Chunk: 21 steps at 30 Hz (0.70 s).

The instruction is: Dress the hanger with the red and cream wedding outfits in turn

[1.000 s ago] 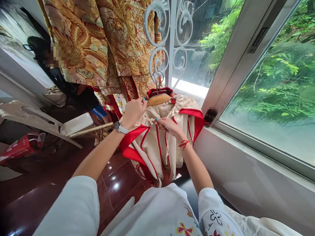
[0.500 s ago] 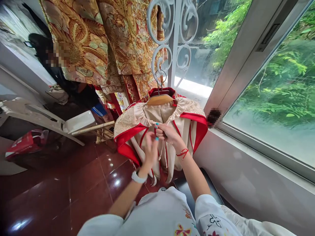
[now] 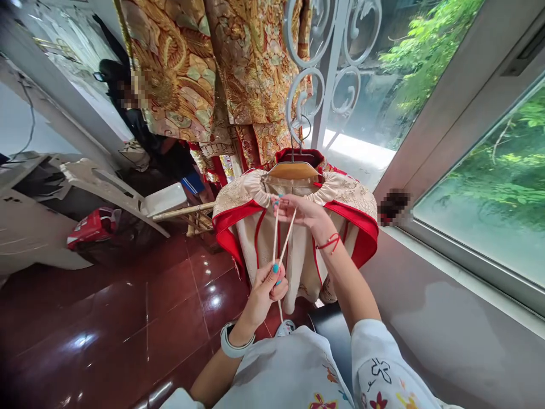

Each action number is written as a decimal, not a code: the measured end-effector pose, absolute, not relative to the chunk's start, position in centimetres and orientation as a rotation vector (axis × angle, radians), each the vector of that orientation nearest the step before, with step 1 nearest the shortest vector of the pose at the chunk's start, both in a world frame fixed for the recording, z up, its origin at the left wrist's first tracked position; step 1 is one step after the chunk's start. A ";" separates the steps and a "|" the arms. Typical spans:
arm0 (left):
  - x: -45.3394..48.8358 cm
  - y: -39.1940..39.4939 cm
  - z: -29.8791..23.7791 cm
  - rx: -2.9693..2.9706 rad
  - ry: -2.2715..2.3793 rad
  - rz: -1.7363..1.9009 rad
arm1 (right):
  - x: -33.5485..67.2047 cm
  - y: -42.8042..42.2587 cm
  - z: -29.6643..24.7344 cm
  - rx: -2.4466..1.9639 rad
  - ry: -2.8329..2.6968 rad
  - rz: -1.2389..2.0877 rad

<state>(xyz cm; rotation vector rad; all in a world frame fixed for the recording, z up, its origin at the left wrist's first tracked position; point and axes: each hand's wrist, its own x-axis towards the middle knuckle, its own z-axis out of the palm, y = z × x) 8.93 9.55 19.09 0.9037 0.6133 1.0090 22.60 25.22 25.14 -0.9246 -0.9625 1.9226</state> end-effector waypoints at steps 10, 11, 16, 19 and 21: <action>7.3 9.6 17.6 0.918 0.780 1.051 | 24.2 21.5 20.6 -1.016 -1.172 1.516; 7.1 9.6 17.5 0.908 0.792 1.045 | 24.9 20.3 20.0 -1.025 -1.229 1.290; 6.9 9.9 17.6 1.020 0.827 0.979 | 26.2 16.8 18.9 -1.030 -1.612 0.328; 7.4 10.5 17.2 1.210 0.963 0.929 | 25.1 17.5 18.9 -0.989 -1.751 0.170; 8.0 11.0 16.8 1.358 1.087 0.924 | 24.4 18.4 19.3 -0.940 -1.729 0.131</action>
